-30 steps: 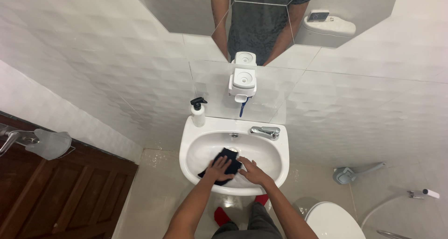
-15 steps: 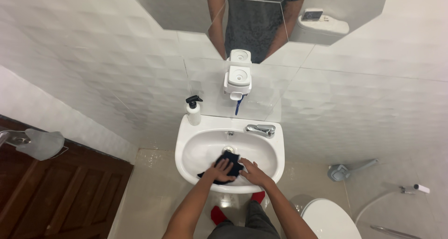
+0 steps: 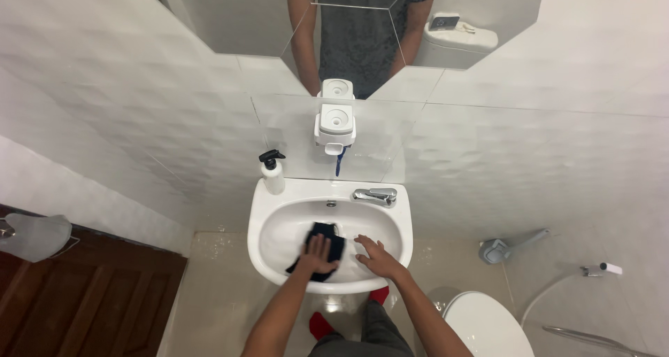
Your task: The person wipes the surfaces and edges of a bathroom sink using a cloth, occasionally picking up and putting down a bottle of soap.
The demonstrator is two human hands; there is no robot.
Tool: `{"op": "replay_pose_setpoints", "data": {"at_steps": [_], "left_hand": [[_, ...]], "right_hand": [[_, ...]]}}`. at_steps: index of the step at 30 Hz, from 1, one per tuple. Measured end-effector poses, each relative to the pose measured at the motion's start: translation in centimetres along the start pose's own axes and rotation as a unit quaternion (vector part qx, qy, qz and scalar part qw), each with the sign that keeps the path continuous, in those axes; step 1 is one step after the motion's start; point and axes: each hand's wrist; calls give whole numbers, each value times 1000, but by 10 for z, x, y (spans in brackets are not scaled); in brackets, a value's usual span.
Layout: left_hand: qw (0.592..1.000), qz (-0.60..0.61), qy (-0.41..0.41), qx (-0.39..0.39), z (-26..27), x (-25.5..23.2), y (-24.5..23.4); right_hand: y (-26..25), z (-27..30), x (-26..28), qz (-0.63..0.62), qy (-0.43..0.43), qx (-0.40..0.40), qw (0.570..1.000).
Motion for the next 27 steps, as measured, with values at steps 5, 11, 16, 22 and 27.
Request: {"op": "replay_pose_setpoints", "data": {"at_steps": [5, 11, 16, 22, 27], "left_hand": [[986, 70, 134, 73, -13, -71, 18], [982, 110, 145, 57, -29, -80, 30], [996, 49, 51, -48, -26, -22, 29], [988, -19, -113, -102, -6, 23, -2], [998, -4, -55, 41, -5, -6, -1]], "right_hand": [[-6, -6, 2, -22, -20, -29, 999], [-26, -2, 2, 3, -29, -64, 998], [-35, -2, -1, 21, -18, -52, 998], [-44, -28, 6, 63, -17, 17, 998], [-24, -34, 4, 52, -27, 51, 997]]}}
Point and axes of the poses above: each hand's wrist, its own z-axis away from the middle knuckle, its own y-axis out of the palm, x = y × z, and after that the axes turned 12 degrees about -x, right-handed
